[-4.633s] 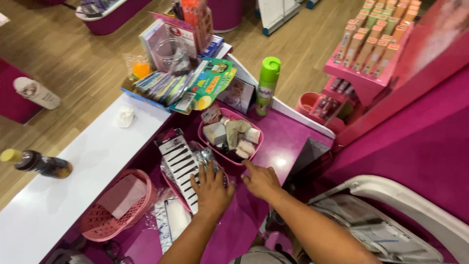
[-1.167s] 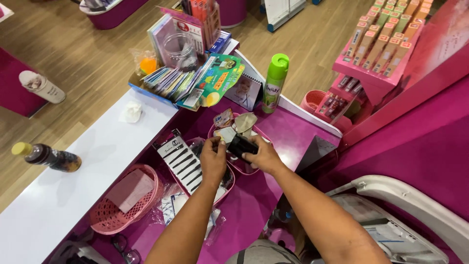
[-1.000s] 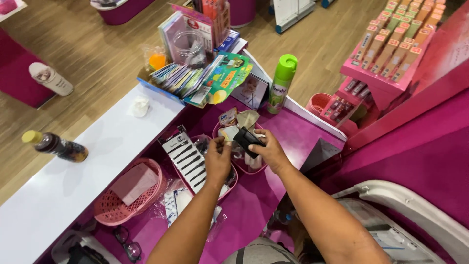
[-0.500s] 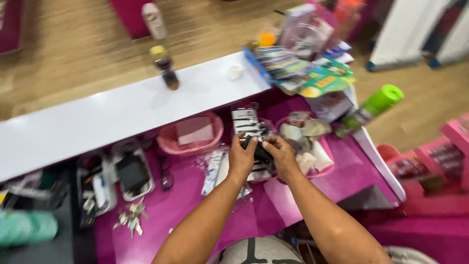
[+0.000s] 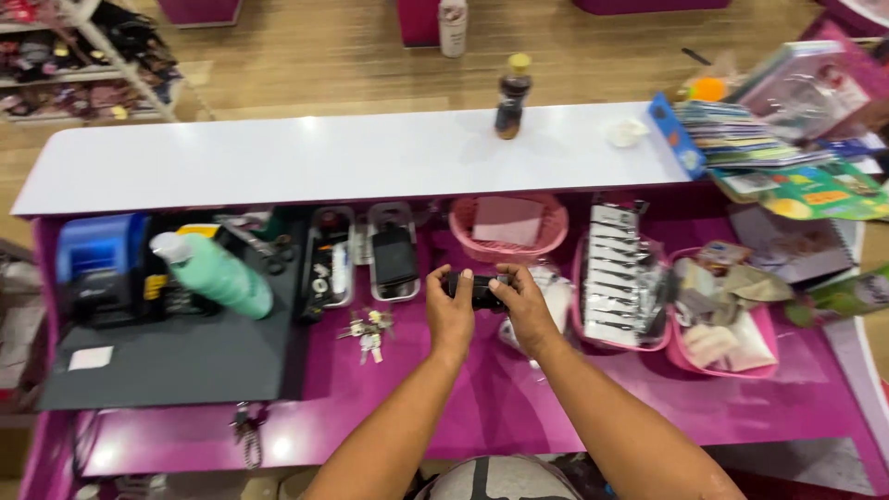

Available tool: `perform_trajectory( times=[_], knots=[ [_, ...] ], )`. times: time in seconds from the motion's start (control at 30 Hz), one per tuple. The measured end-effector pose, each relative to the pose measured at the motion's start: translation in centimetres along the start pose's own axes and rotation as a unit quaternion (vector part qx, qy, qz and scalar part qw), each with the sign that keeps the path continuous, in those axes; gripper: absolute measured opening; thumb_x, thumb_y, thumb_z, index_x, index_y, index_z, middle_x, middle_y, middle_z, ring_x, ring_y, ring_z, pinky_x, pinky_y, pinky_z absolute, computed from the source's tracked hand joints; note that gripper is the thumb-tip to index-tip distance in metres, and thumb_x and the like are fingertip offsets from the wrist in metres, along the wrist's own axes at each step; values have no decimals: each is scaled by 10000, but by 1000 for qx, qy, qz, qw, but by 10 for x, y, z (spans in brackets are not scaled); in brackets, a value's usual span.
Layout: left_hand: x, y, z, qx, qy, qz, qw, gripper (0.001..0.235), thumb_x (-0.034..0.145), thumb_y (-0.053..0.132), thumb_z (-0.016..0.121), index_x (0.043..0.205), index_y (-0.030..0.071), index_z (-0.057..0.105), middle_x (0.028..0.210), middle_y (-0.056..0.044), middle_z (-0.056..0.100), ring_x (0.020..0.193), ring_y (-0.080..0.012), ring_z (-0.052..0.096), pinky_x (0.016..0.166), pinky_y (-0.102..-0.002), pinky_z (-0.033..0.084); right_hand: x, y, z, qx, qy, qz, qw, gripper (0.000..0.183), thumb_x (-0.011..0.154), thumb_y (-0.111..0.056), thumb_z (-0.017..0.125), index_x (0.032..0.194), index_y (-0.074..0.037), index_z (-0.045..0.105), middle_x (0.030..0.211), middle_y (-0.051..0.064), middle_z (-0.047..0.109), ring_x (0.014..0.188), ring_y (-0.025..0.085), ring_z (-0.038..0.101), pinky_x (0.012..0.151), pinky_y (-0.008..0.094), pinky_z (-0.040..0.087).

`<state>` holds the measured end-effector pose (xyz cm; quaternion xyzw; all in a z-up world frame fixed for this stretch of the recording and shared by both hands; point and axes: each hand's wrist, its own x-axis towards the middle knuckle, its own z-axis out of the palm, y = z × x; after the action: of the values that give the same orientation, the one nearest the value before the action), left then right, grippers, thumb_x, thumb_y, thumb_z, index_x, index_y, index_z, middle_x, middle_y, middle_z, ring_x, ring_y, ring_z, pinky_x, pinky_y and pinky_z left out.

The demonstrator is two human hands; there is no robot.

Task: Bagging small beauty products into clear plastic bags and organizing them on a counter.

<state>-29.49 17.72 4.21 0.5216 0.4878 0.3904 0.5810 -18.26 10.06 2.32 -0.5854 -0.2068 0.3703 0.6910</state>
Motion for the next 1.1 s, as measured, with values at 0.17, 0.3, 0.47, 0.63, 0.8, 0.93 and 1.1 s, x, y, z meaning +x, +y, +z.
perform_trajectory(
  times=[0.17,0.3,0.47,0.63,0.8,0.93,1.1],
  knots=[
    [-1,-7,-87,41,54,3,998,548,930,384,747,1334,68,555,1171,-238,631,1142,-399,624,968,-491,507,-24,38,83,-10,-42,43,998,556,894,-255,759,1369,-53,552,997,78,558,828,194,600,653,287,542],
    [0,-31,-143,34,100,-7,994,504,935,353,707,1351,134,525,1182,-193,657,1126,-347,649,969,-440,524,-46,57,148,-31,-56,50,997,570,843,-241,799,1340,-56,590,908,83,556,718,191,619,543,280,507],
    [5,-20,-215,98,164,72,979,557,901,282,740,1367,68,524,1201,-265,599,1164,-455,602,1004,-506,492,-58,72,225,-79,-84,52,992,494,851,-292,787,1278,-93,638,941,94,590,778,206,603,620,307,505],
    [13,-16,-284,187,221,128,949,596,900,272,739,1406,48,519,1185,-217,569,1150,-426,589,1013,-508,476,-69,99,297,-156,-94,71,981,479,873,-439,758,1279,-201,666,1072,150,668,974,282,651,818,406,535],
    [27,-8,-340,348,181,35,919,689,978,624,525,1453,124,524,1296,-155,613,1222,-396,566,1015,-606,429,-81,103,345,-270,-86,132,950,617,885,-567,709,1378,-228,556,1316,146,669,1256,329,631,1044,442,506],
    [41,-22,-356,304,160,58,937,573,1018,533,533,1429,135,558,1298,-137,610,1236,-396,565,1017,-576,438,-76,116,363,-302,-77,106,944,650,898,-560,705,1398,-192,511,1337,154,603,1288,337,599,1072,426,485],
    [52,-30,-357,355,233,91,901,523,972,456,629,1383,134,607,1277,-162,585,1179,-442,558,961,-624,444,-86,113,370,-398,-27,20,917,653,904,-523,700,1385,-117,528,1276,170,516,1255,404,562,1088,476,457]
  ],
)
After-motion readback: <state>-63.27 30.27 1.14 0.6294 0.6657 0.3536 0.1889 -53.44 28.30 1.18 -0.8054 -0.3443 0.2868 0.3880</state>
